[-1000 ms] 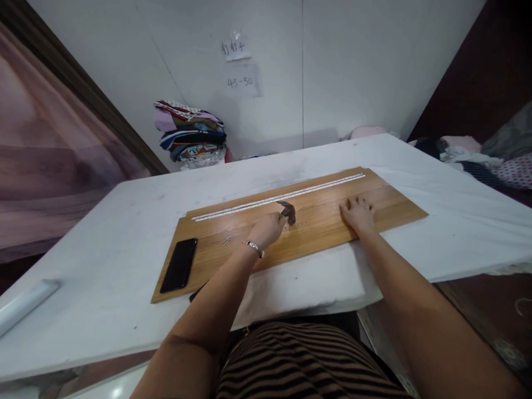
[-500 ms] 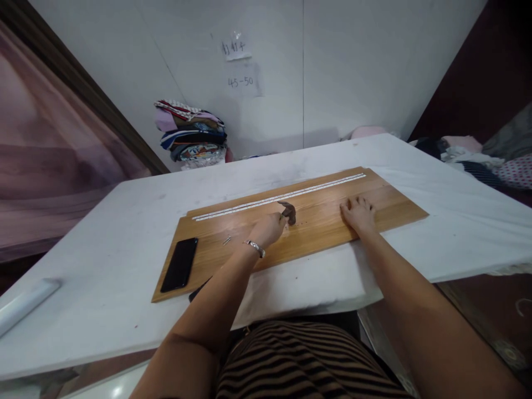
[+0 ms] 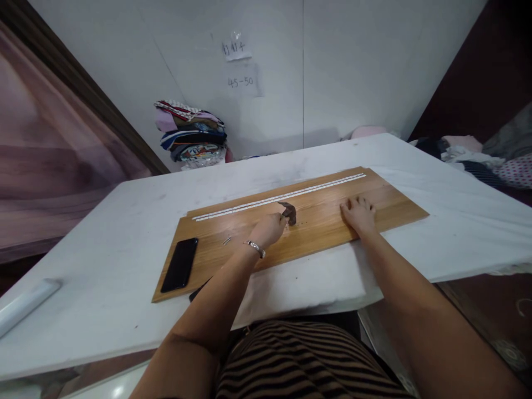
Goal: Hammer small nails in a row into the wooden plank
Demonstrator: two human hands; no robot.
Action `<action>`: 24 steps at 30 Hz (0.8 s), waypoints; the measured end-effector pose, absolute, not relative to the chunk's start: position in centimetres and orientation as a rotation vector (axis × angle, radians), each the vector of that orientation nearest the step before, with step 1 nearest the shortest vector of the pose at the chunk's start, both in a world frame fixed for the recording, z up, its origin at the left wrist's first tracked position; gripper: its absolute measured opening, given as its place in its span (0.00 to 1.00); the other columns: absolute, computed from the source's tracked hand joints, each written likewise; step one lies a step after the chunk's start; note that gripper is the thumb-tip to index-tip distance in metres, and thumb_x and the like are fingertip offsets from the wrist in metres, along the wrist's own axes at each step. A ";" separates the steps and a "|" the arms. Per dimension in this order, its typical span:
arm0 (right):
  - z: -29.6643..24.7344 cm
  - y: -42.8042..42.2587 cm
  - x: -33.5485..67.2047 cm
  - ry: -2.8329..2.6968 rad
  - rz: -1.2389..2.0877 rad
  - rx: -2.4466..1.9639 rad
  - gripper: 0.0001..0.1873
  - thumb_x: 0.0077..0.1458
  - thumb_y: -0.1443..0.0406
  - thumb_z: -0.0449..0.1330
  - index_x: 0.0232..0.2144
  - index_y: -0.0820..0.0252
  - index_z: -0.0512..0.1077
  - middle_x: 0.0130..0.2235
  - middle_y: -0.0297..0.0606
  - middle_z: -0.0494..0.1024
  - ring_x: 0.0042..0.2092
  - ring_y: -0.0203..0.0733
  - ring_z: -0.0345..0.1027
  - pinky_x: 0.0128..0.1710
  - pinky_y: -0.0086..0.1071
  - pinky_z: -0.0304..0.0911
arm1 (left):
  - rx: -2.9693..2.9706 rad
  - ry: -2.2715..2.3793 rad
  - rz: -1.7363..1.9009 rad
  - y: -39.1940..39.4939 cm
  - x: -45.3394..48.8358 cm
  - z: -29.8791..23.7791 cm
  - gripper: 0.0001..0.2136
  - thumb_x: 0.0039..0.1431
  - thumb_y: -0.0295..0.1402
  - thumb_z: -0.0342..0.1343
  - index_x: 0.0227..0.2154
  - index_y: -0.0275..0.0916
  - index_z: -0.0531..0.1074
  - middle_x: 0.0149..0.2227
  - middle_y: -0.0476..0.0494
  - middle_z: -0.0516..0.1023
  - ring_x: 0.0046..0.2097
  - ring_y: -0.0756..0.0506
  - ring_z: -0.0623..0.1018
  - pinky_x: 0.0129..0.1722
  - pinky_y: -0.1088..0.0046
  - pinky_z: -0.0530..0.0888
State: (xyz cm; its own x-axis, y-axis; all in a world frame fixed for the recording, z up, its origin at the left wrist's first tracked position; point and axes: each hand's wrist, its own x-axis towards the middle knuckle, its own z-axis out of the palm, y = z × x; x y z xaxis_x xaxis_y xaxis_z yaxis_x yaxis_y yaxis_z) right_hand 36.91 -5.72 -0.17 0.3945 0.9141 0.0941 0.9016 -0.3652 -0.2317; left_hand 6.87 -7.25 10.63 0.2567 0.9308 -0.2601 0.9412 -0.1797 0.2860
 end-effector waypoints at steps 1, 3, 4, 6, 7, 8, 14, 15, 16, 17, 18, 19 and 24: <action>-0.2 -5.7 36.9 -1.602 0.072 -2.407 0.28 0.68 0.55 0.42 0.55 0.64 0.74 0.63 0.58 0.70 0.64 0.60 0.58 0.62 0.55 0.49 | 2.147 1.705 -0.047 -7.3 6.9 10.7 0.20 0.72 0.41 0.42 0.45 0.35 0.78 0.48 0.32 0.83 0.49 0.37 0.81 0.45 0.67 0.73; -0.3 -5.7 36.9 -1.604 0.062 -2.407 0.28 0.68 0.55 0.43 0.56 0.64 0.74 0.63 0.58 0.70 0.64 0.60 0.57 0.62 0.55 0.49 | 2.146 1.692 -0.054 -7.4 7.0 10.7 0.20 0.73 0.40 0.42 0.45 0.35 0.78 0.48 0.33 0.83 0.49 0.38 0.81 0.45 0.67 0.73; -0.3 -5.7 36.9 -1.607 0.057 -2.407 0.29 0.68 0.55 0.43 0.56 0.64 0.74 0.63 0.58 0.71 0.64 0.60 0.57 0.62 0.55 0.49 | 2.147 1.687 -0.049 -7.4 7.0 10.7 0.20 0.73 0.41 0.42 0.45 0.35 0.78 0.48 0.33 0.83 0.49 0.38 0.81 0.45 0.67 0.73; -0.4 -5.7 37.0 -1.614 0.050 -2.409 0.29 0.68 0.55 0.43 0.56 0.64 0.74 0.63 0.57 0.71 0.64 0.60 0.58 0.62 0.55 0.50 | 2.144 1.687 -0.035 -7.3 6.9 10.6 0.20 0.73 0.41 0.43 0.44 0.35 0.78 0.48 0.33 0.83 0.48 0.38 0.82 0.45 0.67 0.73; -0.3 -5.7 37.0 -1.617 0.050 -2.409 0.29 0.68 0.55 0.42 0.56 0.64 0.74 0.63 0.57 0.71 0.64 0.60 0.58 0.62 0.55 0.50 | 2.144 1.687 -0.028 -7.2 6.9 10.5 0.20 0.73 0.41 0.43 0.44 0.35 0.78 0.48 0.33 0.83 0.48 0.38 0.82 0.45 0.67 0.73; -0.3 -5.7 37.0 -1.617 0.051 -2.411 0.29 0.68 0.55 0.42 0.56 0.64 0.74 0.63 0.57 0.70 0.64 0.59 0.58 0.62 0.55 0.50 | 2.146 1.688 -0.020 -7.1 6.8 10.5 0.20 0.73 0.42 0.43 0.44 0.35 0.78 0.48 0.33 0.83 0.48 0.38 0.82 0.45 0.67 0.73; -0.2 -5.7 37.0 -1.612 0.074 -2.417 0.29 0.68 0.55 0.42 0.56 0.65 0.74 0.63 0.58 0.70 0.65 0.59 0.57 0.63 0.54 0.49 | 2.133 1.712 -0.025 -7.1 6.8 10.5 0.20 0.73 0.41 0.43 0.45 0.35 0.78 0.47 0.32 0.83 0.48 0.38 0.82 0.44 0.68 0.73; -0.3 -5.6 37.0 -1.612 0.076 -2.415 0.29 0.68 0.55 0.42 0.56 0.65 0.74 0.63 0.58 0.70 0.65 0.59 0.57 0.63 0.54 0.48 | 2.126 1.707 -0.029 -7.1 6.9 10.5 0.20 0.73 0.41 0.43 0.45 0.35 0.78 0.47 0.33 0.83 0.48 0.39 0.82 0.44 0.68 0.72; -0.3 -5.6 37.1 -1.613 0.075 -2.413 0.29 0.68 0.55 0.42 0.56 0.65 0.73 0.63 0.58 0.70 0.65 0.59 0.57 0.63 0.54 0.48 | 2.123 1.701 -0.029 -7.2 6.9 10.5 0.20 0.73 0.41 0.43 0.45 0.35 0.78 0.48 0.33 0.83 0.48 0.39 0.82 0.44 0.68 0.72; -0.4 -5.6 37.1 -1.613 0.073 -2.410 0.29 0.68 0.54 0.42 0.56 0.65 0.73 0.63 0.58 0.70 0.65 0.59 0.57 0.62 0.54 0.49 | 2.124 1.697 -0.025 -7.3 7.0 10.5 0.20 0.73 0.41 0.43 0.45 0.35 0.78 0.48 0.33 0.83 0.48 0.39 0.82 0.44 0.68 0.72; -0.5 -5.6 37.2 -1.612 0.069 -2.407 0.29 0.68 0.54 0.42 0.56 0.65 0.73 0.63 0.58 0.70 0.65 0.59 0.56 0.62 0.54 0.49 | 2.128 1.694 -0.018 -7.3 7.0 10.4 0.19 0.73 0.40 0.43 0.45 0.35 0.78 0.48 0.33 0.83 0.48 0.39 0.82 0.44 0.68 0.72; -0.5 -5.6 37.2 -1.612 0.067 -2.405 0.30 0.68 0.54 0.42 0.56 0.65 0.73 0.63 0.58 0.69 0.65 0.59 0.56 0.62 0.55 0.49 | 2.134 1.691 -0.012 -7.3 7.0 10.4 0.19 0.73 0.40 0.44 0.44 0.35 0.78 0.47 0.33 0.84 0.48 0.39 0.82 0.44 0.69 0.72; -0.6 -5.5 37.2 -1.611 0.060 -2.409 0.29 0.68 0.54 0.43 0.56 0.65 0.73 0.64 0.59 0.69 0.64 0.60 0.57 0.62 0.55 0.49 | 2.134 1.696 0.007 -7.0 6.8 10.4 0.20 0.73 0.41 0.43 0.44 0.36 0.78 0.46 0.34 0.84 0.47 0.39 0.82 0.43 0.68 0.72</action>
